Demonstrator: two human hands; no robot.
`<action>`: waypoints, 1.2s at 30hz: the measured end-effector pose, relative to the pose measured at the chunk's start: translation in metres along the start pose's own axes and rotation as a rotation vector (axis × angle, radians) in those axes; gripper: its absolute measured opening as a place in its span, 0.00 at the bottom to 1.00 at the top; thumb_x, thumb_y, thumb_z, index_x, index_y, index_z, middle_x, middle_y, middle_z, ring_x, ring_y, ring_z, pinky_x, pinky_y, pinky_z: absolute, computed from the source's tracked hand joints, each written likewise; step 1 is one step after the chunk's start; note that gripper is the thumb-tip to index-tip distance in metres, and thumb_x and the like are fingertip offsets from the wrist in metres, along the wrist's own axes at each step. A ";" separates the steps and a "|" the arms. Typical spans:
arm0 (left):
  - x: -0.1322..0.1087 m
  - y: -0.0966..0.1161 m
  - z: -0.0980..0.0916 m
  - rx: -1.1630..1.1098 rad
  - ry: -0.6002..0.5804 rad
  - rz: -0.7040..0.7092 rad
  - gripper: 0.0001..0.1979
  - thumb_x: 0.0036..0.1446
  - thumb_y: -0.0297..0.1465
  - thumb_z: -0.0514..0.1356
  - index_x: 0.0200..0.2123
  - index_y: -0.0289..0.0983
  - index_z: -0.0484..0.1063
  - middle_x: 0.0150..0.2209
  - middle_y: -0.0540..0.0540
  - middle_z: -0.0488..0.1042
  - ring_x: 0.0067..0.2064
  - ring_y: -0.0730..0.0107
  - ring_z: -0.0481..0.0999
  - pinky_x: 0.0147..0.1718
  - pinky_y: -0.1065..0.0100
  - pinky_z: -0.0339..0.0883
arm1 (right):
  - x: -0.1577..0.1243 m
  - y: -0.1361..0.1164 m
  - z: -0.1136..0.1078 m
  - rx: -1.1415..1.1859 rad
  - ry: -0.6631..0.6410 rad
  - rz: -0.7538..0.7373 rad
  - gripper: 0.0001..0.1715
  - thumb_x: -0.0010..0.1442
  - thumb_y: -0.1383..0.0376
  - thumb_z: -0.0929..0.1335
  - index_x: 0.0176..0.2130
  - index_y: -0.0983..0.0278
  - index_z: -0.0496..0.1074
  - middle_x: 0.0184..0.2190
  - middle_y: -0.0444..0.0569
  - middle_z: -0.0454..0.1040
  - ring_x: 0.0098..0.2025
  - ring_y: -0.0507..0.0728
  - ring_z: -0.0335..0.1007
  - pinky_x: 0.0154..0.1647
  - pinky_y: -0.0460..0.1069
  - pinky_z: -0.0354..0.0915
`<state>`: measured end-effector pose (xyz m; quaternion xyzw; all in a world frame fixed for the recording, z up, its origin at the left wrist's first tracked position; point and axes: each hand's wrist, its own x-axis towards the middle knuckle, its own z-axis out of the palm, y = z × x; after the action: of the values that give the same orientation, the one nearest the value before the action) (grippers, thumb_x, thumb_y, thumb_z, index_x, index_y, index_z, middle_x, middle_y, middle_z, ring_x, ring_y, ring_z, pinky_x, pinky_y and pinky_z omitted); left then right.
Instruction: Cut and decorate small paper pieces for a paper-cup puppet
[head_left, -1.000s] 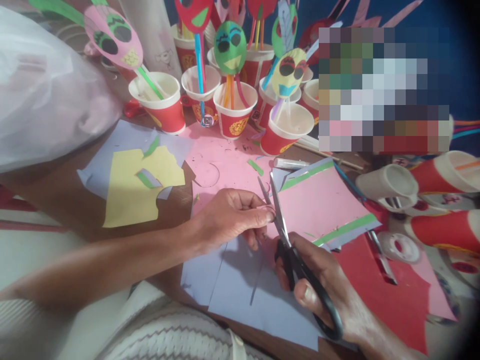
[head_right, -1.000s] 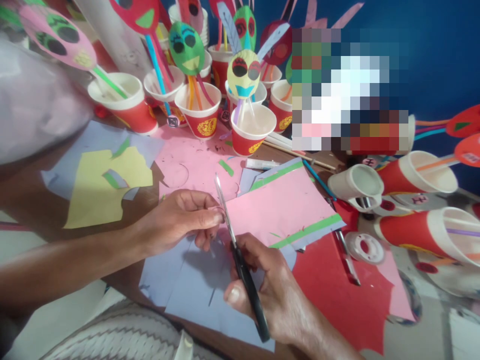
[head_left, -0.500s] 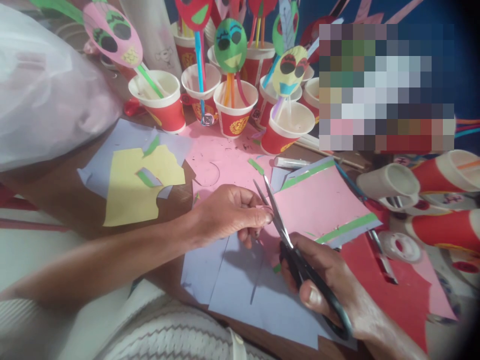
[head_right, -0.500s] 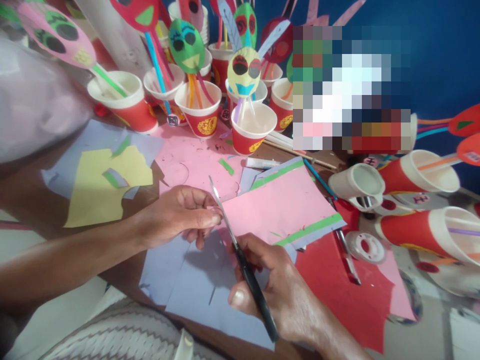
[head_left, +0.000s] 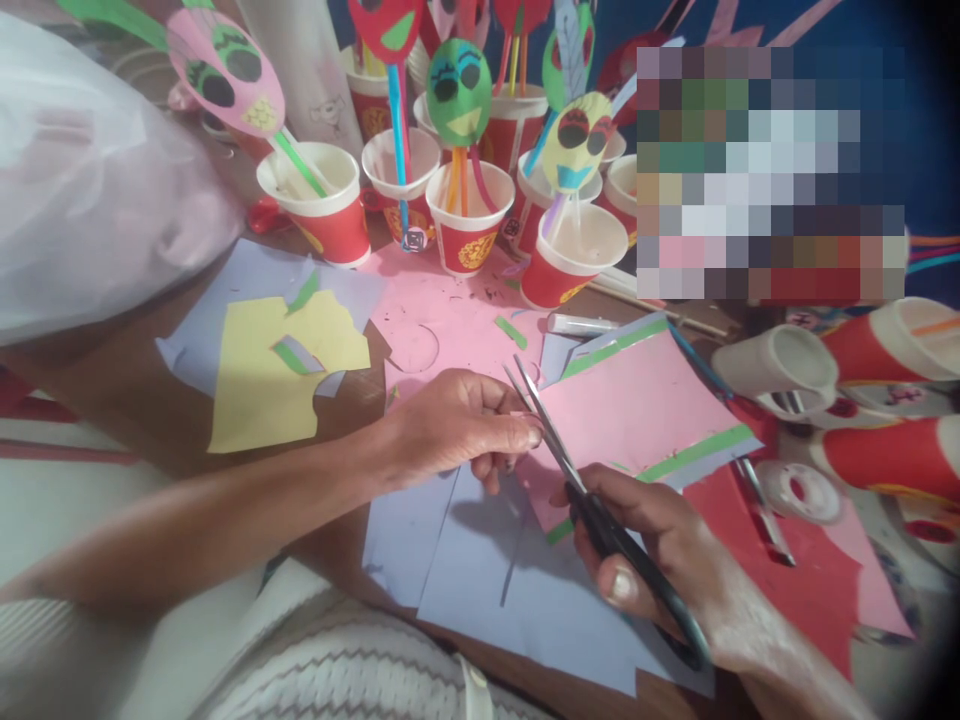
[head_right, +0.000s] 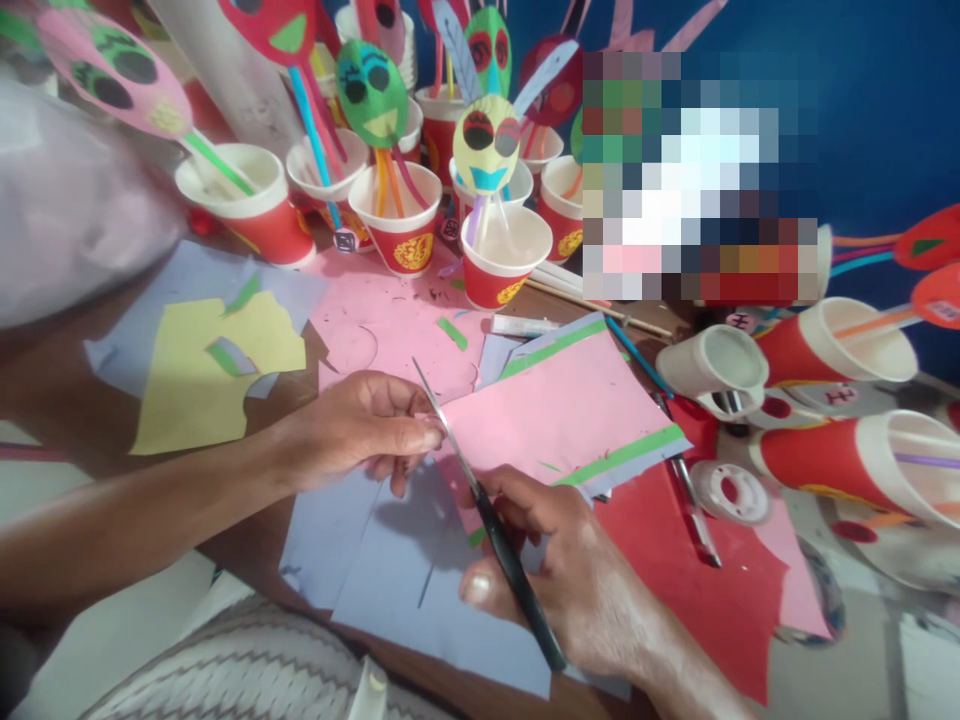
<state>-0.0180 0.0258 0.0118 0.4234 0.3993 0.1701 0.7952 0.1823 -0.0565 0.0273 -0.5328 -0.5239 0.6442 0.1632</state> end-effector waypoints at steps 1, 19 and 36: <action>0.000 0.000 0.000 -0.016 -0.005 0.009 0.07 0.48 0.28 0.62 0.22 0.33 0.67 0.17 0.55 0.68 0.16 0.81 0.67 0.15 0.79 0.62 | 0.000 0.000 0.000 -0.003 0.001 0.001 0.18 0.50 0.54 0.71 0.34 0.63 0.66 0.20 0.39 0.60 0.22 0.49 0.51 0.21 0.44 0.50; 0.001 -0.008 0.001 -0.054 0.031 0.107 0.12 0.51 0.35 0.63 0.23 0.33 0.68 0.22 0.51 0.70 0.18 0.82 0.69 0.16 0.79 0.56 | 0.003 0.010 0.005 0.106 0.021 -0.105 0.29 0.50 0.40 0.67 0.33 0.63 0.65 0.22 0.40 0.62 0.21 0.47 0.51 0.19 0.43 0.49; 0.000 -0.006 -0.001 -0.014 0.054 0.093 0.08 0.49 0.31 0.61 0.22 0.34 0.68 0.19 0.53 0.69 0.18 0.80 0.68 0.16 0.77 0.53 | 0.002 0.012 0.006 0.103 0.018 -0.069 0.31 0.49 0.39 0.67 0.33 0.63 0.64 0.21 0.39 0.59 0.22 0.48 0.50 0.20 0.43 0.49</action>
<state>-0.0195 0.0231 0.0068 0.4313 0.3994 0.2211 0.7781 0.1805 -0.0633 0.0157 -0.5111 -0.5065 0.6596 0.2172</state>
